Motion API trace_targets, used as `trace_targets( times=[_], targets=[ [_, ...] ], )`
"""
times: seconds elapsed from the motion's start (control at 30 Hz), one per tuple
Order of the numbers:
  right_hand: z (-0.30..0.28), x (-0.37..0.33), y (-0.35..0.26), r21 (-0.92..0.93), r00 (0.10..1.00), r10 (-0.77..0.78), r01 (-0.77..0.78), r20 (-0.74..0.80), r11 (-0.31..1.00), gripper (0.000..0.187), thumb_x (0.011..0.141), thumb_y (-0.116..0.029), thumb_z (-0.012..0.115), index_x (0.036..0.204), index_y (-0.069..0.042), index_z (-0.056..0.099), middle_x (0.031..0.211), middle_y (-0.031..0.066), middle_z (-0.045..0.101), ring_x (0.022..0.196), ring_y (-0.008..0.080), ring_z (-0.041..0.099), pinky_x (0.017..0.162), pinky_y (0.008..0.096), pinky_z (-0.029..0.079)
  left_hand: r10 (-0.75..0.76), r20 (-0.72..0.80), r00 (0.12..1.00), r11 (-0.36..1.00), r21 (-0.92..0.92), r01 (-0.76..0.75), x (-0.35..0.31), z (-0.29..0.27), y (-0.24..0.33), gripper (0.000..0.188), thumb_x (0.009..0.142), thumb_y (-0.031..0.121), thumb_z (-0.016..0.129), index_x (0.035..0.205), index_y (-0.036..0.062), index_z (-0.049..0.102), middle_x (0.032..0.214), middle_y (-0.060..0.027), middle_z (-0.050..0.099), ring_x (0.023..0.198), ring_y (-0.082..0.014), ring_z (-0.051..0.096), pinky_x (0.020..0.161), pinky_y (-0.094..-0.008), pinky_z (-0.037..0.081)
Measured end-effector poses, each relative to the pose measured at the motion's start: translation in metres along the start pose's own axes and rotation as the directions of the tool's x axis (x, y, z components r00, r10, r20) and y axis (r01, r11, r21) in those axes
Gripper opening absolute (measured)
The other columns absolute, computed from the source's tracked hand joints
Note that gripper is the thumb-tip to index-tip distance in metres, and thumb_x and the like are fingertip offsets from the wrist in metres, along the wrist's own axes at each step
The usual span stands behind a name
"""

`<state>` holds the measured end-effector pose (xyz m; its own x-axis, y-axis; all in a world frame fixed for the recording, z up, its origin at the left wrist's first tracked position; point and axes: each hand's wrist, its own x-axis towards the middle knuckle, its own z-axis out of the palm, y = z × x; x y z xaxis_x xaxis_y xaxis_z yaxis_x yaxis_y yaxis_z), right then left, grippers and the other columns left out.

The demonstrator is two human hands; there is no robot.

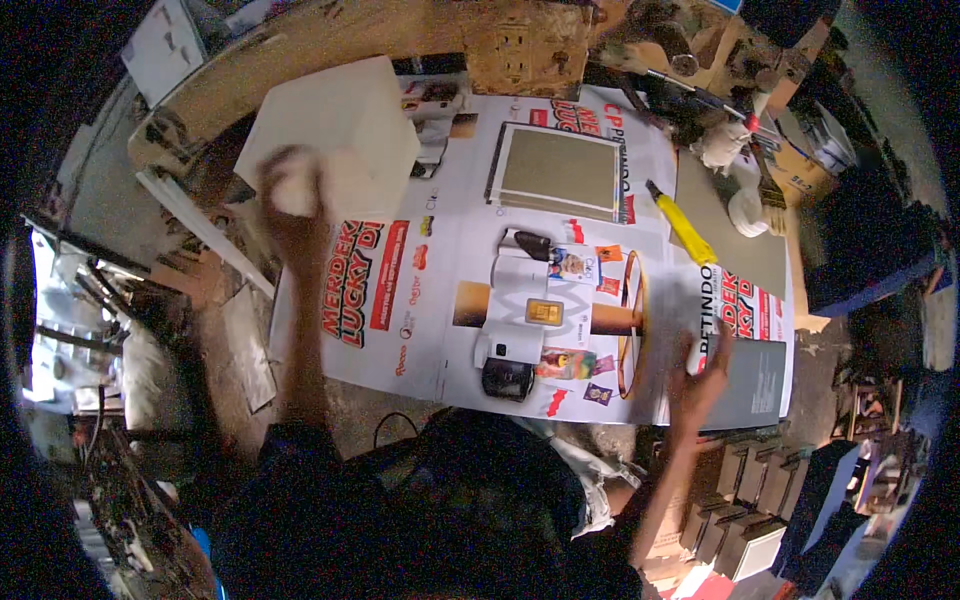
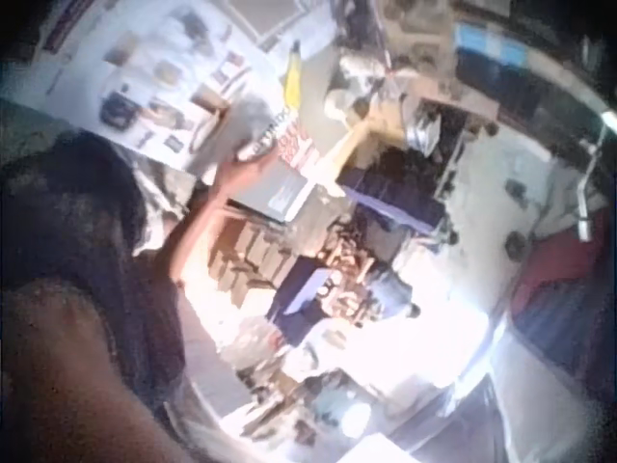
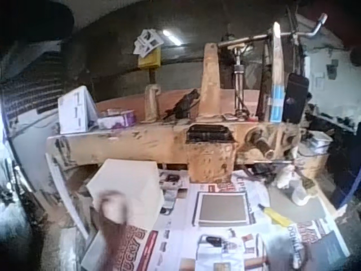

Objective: The person applies glue with a brush to the edges of several paper blocks and stacks them on a wooden board.

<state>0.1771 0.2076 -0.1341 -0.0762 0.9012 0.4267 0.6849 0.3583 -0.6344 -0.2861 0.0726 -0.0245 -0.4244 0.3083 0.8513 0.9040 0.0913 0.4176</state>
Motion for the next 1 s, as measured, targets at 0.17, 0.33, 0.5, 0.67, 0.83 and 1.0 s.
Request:
trace_targets(
  times=[0.17, 0.33, 0.5, 0.67, 0.83, 1.0],
  targets=[
    [0.083, 0.023, -0.069, 0.315, 0.898, -0.392, 0.321, 0.198, 0.893, 0.030, 0.083, 0.002, 0.066, 0.113, 0.001, 0.067, 0.106, 0.0166, 0.069, 0.091, 0.0252, 0.068, 0.080, 0.0327, 0.053, -0.726, -0.030, 0.687, 0.668, 0.206, 0.715, 0.060, -0.084, -0.186, 0.064, 0.081, 0.063, 0.067, 0.091, -0.0002, 0.068, 0.086, -0.0125, 0.068, 0.078, -0.0241, 0.065, 0.068, -0.0382, 0.047],
    [0.145, 0.080, -0.119, 0.337, 0.870, -0.467, 0.397, 0.158, 0.854, 0.029, 0.086, -0.012, 0.066, 0.113, 0.000, 0.066, 0.111, 0.0224, 0.066, 0.104, 0.0407, 0.062, 0.095, 0.0450, 0.049, -0.777, 0.225, 0.588, 0.625, 0.164, 0.763, 0.050, -0.043, -0.205, 0.064, 0.080, 0.066, 0.067, 0.097, 0.0045, 0.073, 0.075, -0.0031, 0.057, 0.071, -0.0167, 0.055, 0.067, -0.0360, 0.044],
    [0.193, 0.072, -0.191, 0.816, 0.820, -0.486, 0.041, 0.302, 0.576, 0.033, 0.093, -0.024, 0.064, 0.113, 0.001, 0.063, 0.092, 0.0192, 0.068, 0.088, 0.0349, 0.065, 0.087, 0.0408, 0.051, -0.749, 0.179, 0.638, 0.656, 0.333, 0.677, 0.064, -0.044, -0.183, 0.070, 0.073, 0.065, 0.075, 0.110, 0.0058, 0.074, 0.081, -0.0052, 0.070, 0.076, -0.0172, 0.062, 0.076, -0.0359, 0.048],
    [0.227, 0.078, -0.266, 0.736, 0.661, -0.384, -0.401, 0.645, 0.546, 0.055, 0.094, -0.050, 0.059, 0.127, -0.005, 0.060, 0.114, 0.0097, 0.064, 0.099, 0.0188, 0.062, 0.092, 0.0361, 0.050, -0.579, 0.148, 0.802, 0.778, 0.394, 0.489, 0.061, -0.047, -0.141, 0.064, 0.077, 0.063, 0.073, 0.102, 0.0045, 0.076, 0.077, -0.0068, 0.070, 0.075, -0.0171, 0.063, 0.075, -0.0363, 0.049],
    [0.225, 0.094, -0.324, 0.532, 0.471, -0.258, -0.799, 0.844, 0.280, 0.061, 0.084, -0.060, 0.066, 0.120, -0.010, 0.061, 0.114, 0.0073, 0.061, 0.096, 0.0212, 0.062, 0.082, 0.0396, 0.053, -0.607, 0.157, 0.779, 0.773, 0.343, 0.534, 0.038, -0.055, -0.122, 0.055, 0.088, 0.059, 0.062, 0.095, 0.0044, 0.067, 0.073, -0.0115, 0.063, 0.068, -0.0231, 0.060, 0.071, -0.0403, 0.047],
    [0.226, 0.113, -0.322, 0.574, 0.518, -0.247, -0.717, 0.819, 0.395, 0.051, 0.079, -0.045, 0.074, 0.117, -0.011, 0.066, 0.110, 0.0077, 0.064, 0.097, 0.0212, 0.063, 0.079, 0.0377, 0.054, -0.381, 0.127, 0.916, 0.924, 0.090, 0.372, 0.013, -0.047, -0.110, 0.061, 0.090, 0.047, 0.068, 0.054, 0.0016, 0.051, 0.051, 0.0027, 0.037, 0.054, -0.0095, 0.035, 0.049, -0.0341, 0.029]
  ],
)
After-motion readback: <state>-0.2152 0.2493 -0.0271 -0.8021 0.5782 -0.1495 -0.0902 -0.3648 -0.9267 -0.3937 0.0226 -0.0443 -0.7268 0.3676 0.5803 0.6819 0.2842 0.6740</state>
